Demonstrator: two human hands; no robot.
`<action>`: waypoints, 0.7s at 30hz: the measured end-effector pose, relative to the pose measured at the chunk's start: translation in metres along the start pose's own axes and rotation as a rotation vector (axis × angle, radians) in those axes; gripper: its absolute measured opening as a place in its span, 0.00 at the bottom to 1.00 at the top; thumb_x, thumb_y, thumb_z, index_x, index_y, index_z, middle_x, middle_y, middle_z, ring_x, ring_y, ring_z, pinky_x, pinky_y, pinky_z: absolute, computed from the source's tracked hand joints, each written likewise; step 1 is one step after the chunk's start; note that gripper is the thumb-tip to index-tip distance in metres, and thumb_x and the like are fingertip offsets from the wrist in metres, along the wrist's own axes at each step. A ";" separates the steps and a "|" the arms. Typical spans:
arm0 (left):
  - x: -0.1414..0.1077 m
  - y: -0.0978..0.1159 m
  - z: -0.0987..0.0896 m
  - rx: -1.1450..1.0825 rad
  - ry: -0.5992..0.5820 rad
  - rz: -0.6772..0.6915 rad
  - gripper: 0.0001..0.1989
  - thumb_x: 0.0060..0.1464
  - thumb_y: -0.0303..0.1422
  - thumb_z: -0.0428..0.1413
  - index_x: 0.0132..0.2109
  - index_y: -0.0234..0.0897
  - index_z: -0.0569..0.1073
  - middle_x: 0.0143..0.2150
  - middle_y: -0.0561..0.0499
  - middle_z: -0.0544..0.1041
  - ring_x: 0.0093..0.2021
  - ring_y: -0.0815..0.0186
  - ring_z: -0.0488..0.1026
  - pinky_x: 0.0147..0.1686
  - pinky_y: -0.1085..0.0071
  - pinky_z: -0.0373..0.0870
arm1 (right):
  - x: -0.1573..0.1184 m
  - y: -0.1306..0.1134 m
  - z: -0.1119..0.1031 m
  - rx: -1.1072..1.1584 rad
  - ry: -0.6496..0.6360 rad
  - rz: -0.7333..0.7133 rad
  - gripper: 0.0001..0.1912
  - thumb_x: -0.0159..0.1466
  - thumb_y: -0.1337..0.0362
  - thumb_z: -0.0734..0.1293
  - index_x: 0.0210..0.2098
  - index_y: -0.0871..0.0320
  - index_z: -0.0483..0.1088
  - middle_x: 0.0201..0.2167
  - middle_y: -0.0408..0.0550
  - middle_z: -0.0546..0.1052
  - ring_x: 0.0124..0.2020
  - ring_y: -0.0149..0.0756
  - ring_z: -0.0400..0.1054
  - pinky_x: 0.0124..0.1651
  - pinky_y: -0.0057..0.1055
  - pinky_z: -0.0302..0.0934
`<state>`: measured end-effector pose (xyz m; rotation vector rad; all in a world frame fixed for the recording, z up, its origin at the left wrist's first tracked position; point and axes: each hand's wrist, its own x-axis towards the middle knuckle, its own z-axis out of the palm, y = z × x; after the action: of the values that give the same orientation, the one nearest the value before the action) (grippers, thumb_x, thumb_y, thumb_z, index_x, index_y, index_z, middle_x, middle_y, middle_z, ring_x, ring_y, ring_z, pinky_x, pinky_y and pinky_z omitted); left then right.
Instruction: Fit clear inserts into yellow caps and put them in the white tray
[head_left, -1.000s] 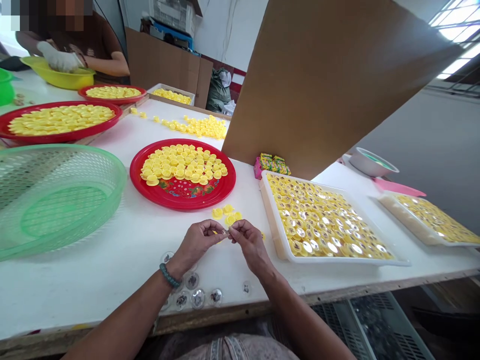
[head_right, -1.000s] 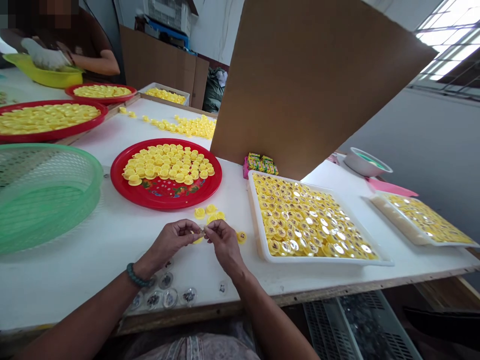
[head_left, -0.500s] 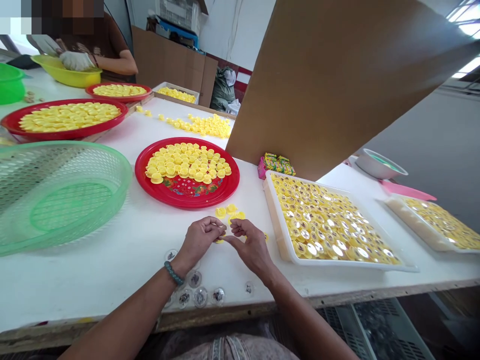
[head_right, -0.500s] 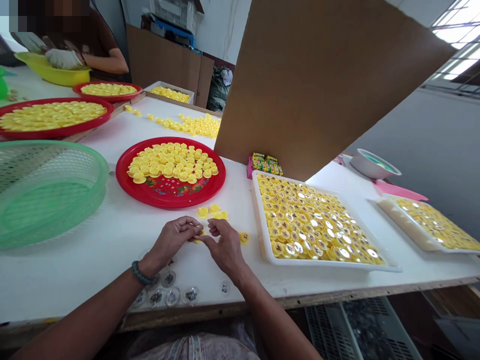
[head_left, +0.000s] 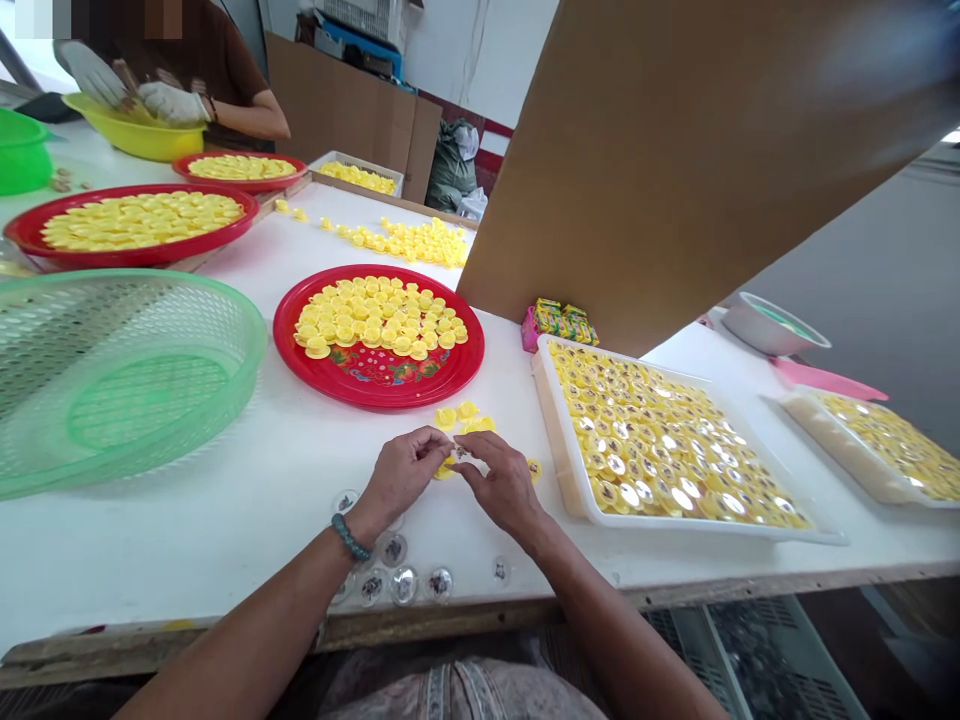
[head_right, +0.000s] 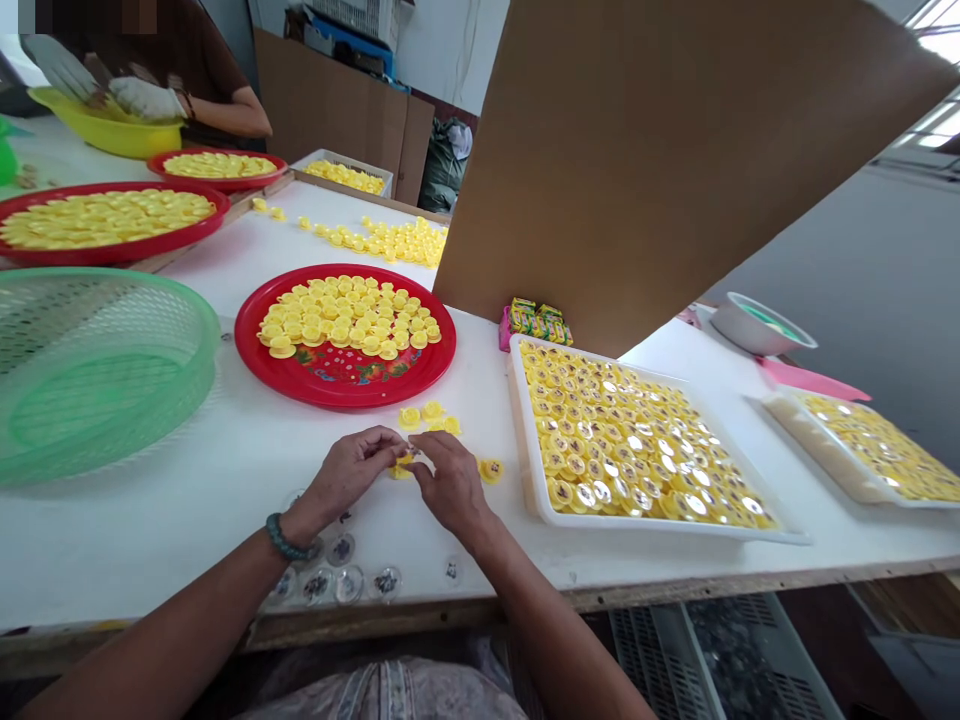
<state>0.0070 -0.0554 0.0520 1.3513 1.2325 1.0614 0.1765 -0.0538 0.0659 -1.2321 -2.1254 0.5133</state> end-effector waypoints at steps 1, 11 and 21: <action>0.000 0.001 -0.003 0.064 0.027 -0.004 0.09 0.51 0.38 0.52 0.34 0.38 0.72 0.29 0.53 0.75 0.31 0.66 0.71 0.32 0.72 0.66 | -0.001 0.004 -0.004 -0.008 -0.013 0.011 0.16 0.57 0.69 0.67 0.45 0.55 0.70 0.42 0.49 0.75 0.42 0.38 0.68 0.44 0.34 0.64; 0.003 -0.016 -0.005 0.528 -0.118 0.085 0.10 0.46 0.30 0.54 0.38 0.37 0.74 0.33 0.50 0.74 0.28 0.66 0.68 0.29 0.71 0.63 | 0.017 0.016 -0.004 -0.074 -0.298 -0.101 0.18 0.54 0.76 0.68 0.43 0.56 0.72 0.41 0.47 0.77 0.44 0.36 0.68 0.48 0.32 0.60; 0.013 -0.019 0.004 0.468 -0.211 0.047 0.11 0.47 0.27 0.50 0.35 0.38 0.77 0.34 0.51 0.77 0.34 0.65 0.71 0.34 0.72 0.65 | -0.001 0.012 -0.005 -0.016 -0.328 0.029 0.12 0.53 0.70 0.70 0.37 0.54 0.73 0.36 0.43 0.77 0.36 0.33 0.69 0.40 0.26 0.60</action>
<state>0.0096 -0.0431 0.0323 1.8037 1.3421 0.6584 0.1879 -0.0487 0.0617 -1.2594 -2.3875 0.7561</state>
